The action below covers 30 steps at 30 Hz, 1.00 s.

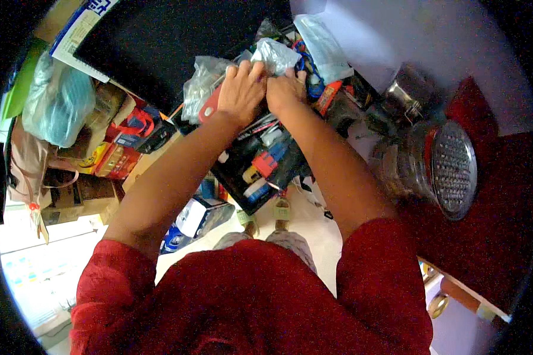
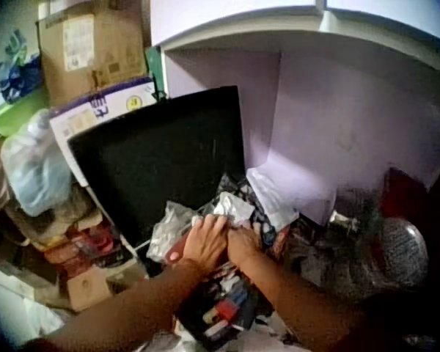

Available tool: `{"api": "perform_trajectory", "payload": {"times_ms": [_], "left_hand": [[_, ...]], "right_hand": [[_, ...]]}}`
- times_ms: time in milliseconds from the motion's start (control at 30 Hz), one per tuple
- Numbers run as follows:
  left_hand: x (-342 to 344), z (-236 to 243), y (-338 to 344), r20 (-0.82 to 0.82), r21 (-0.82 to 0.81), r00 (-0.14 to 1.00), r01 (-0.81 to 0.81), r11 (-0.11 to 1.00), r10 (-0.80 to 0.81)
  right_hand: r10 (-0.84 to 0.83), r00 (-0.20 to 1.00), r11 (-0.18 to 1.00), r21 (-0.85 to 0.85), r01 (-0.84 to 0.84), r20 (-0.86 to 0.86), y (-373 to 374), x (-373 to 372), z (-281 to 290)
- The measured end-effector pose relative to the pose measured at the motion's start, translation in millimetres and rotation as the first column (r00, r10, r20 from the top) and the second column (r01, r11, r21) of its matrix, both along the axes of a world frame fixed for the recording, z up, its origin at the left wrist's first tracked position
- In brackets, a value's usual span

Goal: The person unscrews and wipes a small pink fan at a desk, then walks to a storage area and looks through a tool case containing pliers and a flashlight.

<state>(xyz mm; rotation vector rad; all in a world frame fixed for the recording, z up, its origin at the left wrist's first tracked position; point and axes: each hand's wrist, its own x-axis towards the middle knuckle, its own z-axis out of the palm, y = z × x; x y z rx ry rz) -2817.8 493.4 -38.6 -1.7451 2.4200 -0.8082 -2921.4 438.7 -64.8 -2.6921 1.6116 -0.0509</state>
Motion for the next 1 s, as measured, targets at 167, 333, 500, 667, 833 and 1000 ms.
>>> {"api": "perform_trajectory", "payload": {"times_ms": [167, 333, 500, 667, 833, 1000], "left_hand": [[1, 6, -3, -0.009, 0.061, 1.0, -0.026, 0.998, 0.027], [4, 11, -11, -0.034, 0.002, 0.998, 0.056, 0.998, -0.056], [19, 11, -12, -0.008, -0.013, 0.998, 0.069, 0.998, -0.069], [38, 43, -3, -0.358, 0.088, 0.891, 0.331, 0.94, -0.28], [45, 40, 18, -0.451, 0.041, 0.819, 0.416, 0.908, -0.355], [18, 23, 19, -0.42, 0.122, 0.892, 0.24, 0.963, -0.169]], "right_hand": [[0.045, 0.999, 0.999, 0.011, -0.046, 0.011, 7, -3, 0], [0.052, 0.997, 0.999, 0.012, -0.052, -0.062, 0, 0, 2], [0.294, 0.956, 0.93, 0.231, -0.286, -0.001, -4, -15, 28], [0.399, 0.866, 0.892, 0.094, -0.443, 0.3, -10, -37, 9], [0.439, 0.839, 0.882, 0.025, -0.471, 0.321, -6, -34, 13], [0.497, 0.838, 0.863, -0.033, -0.503, 0.223, -8, -29, 10]]}}
